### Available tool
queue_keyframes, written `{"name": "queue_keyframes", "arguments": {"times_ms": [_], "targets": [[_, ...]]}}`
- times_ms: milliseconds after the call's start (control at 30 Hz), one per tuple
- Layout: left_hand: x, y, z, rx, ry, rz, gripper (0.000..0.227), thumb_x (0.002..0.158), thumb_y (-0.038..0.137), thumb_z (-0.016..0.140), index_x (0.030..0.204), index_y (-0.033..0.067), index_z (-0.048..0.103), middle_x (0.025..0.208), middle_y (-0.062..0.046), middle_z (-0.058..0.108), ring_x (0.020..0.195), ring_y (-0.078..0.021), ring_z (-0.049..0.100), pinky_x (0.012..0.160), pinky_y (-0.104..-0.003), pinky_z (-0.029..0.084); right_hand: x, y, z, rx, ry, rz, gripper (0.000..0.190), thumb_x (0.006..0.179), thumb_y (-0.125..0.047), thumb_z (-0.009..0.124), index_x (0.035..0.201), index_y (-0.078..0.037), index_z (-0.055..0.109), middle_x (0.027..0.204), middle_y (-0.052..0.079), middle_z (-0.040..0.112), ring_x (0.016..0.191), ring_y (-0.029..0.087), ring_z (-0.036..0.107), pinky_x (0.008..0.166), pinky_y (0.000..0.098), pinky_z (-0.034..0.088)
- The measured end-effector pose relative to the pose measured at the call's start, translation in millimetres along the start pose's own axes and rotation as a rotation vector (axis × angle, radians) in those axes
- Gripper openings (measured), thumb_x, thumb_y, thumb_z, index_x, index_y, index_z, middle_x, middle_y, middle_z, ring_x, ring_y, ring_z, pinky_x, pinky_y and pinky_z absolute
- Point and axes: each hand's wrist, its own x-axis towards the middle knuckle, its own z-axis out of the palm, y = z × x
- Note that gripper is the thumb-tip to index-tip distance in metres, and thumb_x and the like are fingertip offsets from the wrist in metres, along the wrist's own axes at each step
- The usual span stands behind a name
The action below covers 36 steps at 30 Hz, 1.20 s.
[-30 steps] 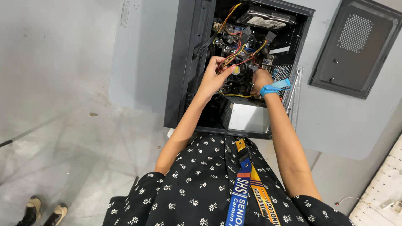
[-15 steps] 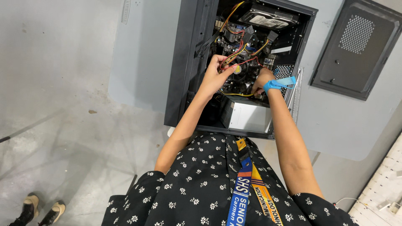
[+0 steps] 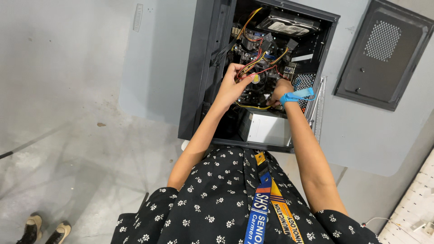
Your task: The person secures a drive bay cover inside a desktop computer case using a screwdriver. They then install a green RAM module into a motherboard slot and connect several internal power and data cables to the motherboard and drive bay.
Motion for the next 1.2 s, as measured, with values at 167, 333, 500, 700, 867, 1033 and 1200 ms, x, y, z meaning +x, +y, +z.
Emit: {"name": "queue_keyframes", "arguments": {"times_ms": [167,333,500,700,867,1033,1200], "targets": [[0,1,-1,-0.004,-0.002,-0.004,0.036,0.092,0.018,0.084,0.12,0.0043,0.066,0.085,-0.002,0.066,0.075,-0.0056,0.06,0.07,-0.022,0.05,9,7,-3,0.131,0.189,-0.089,0.057,0.062,-0.001,0.104,0.099,0.023,0.068,0.082,0.038,0.072,0.07,0.048,0.076,0.062,0.0583,0.066],[1,-4,0,-0.008,-0.004,0.023,0.036,0.091,0.016,0.084,0.12,0.0047,0.065,0.086,-0.001,0.066,0.076,-0.0041,0.058,0.07,-0.02,0.048,2,1,22,-0.041,0.502,-0.161,0.035,0.083,0.008,0.078,0.116,0.018,0.071,0.105,0.04,0.073,0.102,0.055,0.073,0.084,0.0664,0.061],[1,-5,1,-0.032,-0.003,0.017,0.038,0.092,0.017,0.084,0.121,0.0043,0.064,0.086,-0.002,0.064,0.074,-0.0054,0.058,0.068,-0.021,0.048,-3,-8,41,-0.212,0.425,-0.02,0.033,0.079,0.008,0.08,0.111,0.014,0.077,0.105,0.034,0.076,0.104,0.05,0.075,0.086,0.0648,0.059],[0,-6,-1,0.002,-0.006,0.014,0.037,0.091,0.017,0.084,0.121,0.005,0.065,0.084,-0.001,0.066,0.073,-0.0052,0.058,0.067,-0.021,0.047,-1,7,33,-0.122,0.374,-0.142,0.033,0.077,0.013,0.08,0.109,0.019,0.075,0.102,0.039,0.075,0.103,0.055,0.074,0.083,0.0659,0.059],[3,-6,1,0.017,-0.009,0.02,0.035,0.091,0.014,0.082,0.12,0.0049,0.065,0.085,-0.001,0.066,0.073,-0.0052,0.058,0.068,-0.021,0.047,14,-2,27,-0.165,0.328,-0.115,0.033,0.077,0.014,0.08,0.109,0.019,0.074,0.104,0.036,0.076,0.105,0.051,0.074,0.086,0.0639,0.059],[-1,-7,1,0.0,-0.011,0.019,0.036,0.091,0.009,0.08,0.122,0.0033,0.063,0.085,-0.002,0.065,0.074,-0.0056,0.058,0.069,-0.02,0.048,24,-7,31,-0.163,0.351,-0.05,0.034,0.076,0.012,0.082,0.109,0.017,0.074,0.103,0.033,0.076,0.102,0.048,0.075,0.084,0.0614,0.06],[2,-9,1,0.003,-0.015,0.035,0.037,0.09,0.012,0.081,0.121,0.0031,0.063,0.084,-0.003,0.065,0.075,-0.0064,0.056,0.069,-0.02,0.046,11,-5,34,-0.198,0.325,-0.076,0.032,0.085,0.007,0.078,0.115,0.017,0.074,0.112,0.034,0.076,0.109,0.049,0.074,0.089,0.0639,0.058]]}}
